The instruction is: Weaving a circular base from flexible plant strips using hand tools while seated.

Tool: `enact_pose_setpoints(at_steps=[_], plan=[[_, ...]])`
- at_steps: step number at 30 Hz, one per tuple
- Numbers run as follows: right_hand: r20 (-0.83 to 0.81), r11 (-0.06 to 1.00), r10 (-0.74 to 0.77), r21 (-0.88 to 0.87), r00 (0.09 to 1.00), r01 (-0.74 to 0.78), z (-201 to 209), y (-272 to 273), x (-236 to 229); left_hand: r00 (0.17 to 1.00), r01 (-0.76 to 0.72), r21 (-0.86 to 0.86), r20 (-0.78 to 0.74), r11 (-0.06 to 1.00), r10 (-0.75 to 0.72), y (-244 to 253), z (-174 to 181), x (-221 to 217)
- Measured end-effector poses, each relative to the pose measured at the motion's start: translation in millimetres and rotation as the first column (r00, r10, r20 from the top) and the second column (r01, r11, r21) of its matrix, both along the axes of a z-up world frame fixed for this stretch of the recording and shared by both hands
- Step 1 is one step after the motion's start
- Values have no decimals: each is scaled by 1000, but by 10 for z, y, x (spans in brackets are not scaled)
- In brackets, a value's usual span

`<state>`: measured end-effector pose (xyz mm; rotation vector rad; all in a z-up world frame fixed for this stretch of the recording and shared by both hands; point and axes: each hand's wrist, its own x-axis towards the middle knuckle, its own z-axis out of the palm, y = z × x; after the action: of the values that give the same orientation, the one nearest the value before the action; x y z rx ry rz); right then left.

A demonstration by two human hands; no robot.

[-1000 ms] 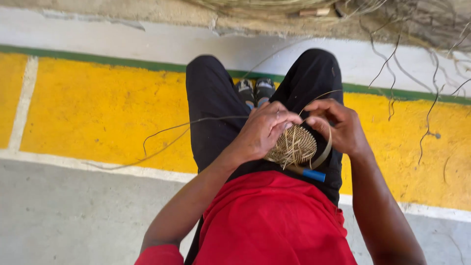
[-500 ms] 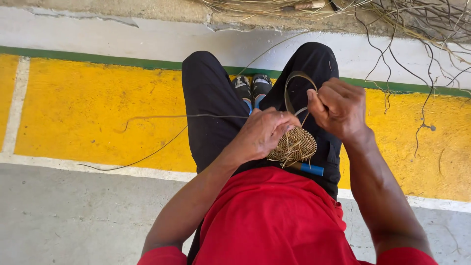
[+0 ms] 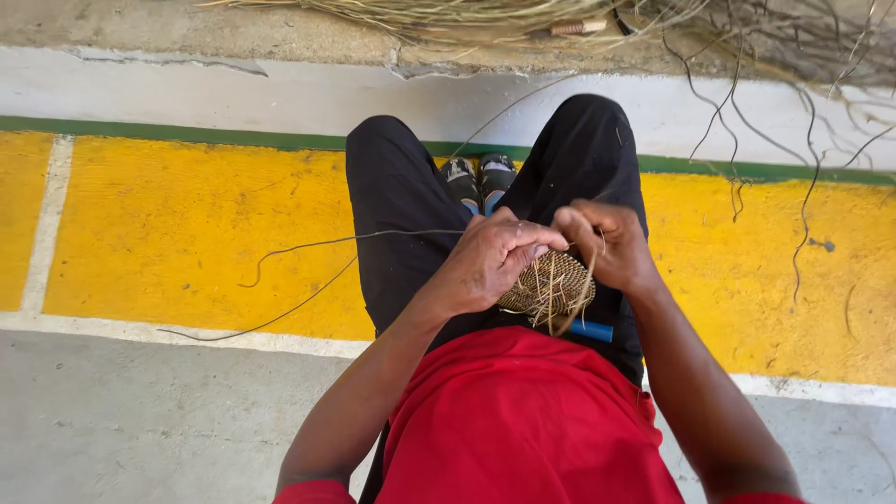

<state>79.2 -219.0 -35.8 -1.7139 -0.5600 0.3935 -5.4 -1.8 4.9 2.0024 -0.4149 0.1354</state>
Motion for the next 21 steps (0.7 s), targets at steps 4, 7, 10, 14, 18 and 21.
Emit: enact_pose_setpoints(at_steps=[4, 7, 10, 14, 18, 21], plan=[[783, 900, -26, -252, 621, 356, -49, 174, 575, 999, 11, -18, -44, 1000, -11, -19, -2, -35], [816, 807, -194, -184, 545, 562, -168, 166, 1089, 1000, 5, -27, -18, 1000, -6, -80, -31, -63], [499, 891, -282, -181, 819, 417, -80, 211, 962, 999, -22, -17, -25, 1000, 22, 31, -36, 13], [218, 981, -153, -82, 964, 174, 170, 124, -63, 997, -6, -143, -71, 990, -4, 74, -126, 47], [590, 983, -70, -94, 804, 155, 290, 154, -195, 1000, 5, -45, -25, 999, -6, -5, -36, -17], [576, 968, -167, -59, 800, 245, 127, 281, 293, 994, -8, -82, 107, 997, 16, -8, -102, 90]])
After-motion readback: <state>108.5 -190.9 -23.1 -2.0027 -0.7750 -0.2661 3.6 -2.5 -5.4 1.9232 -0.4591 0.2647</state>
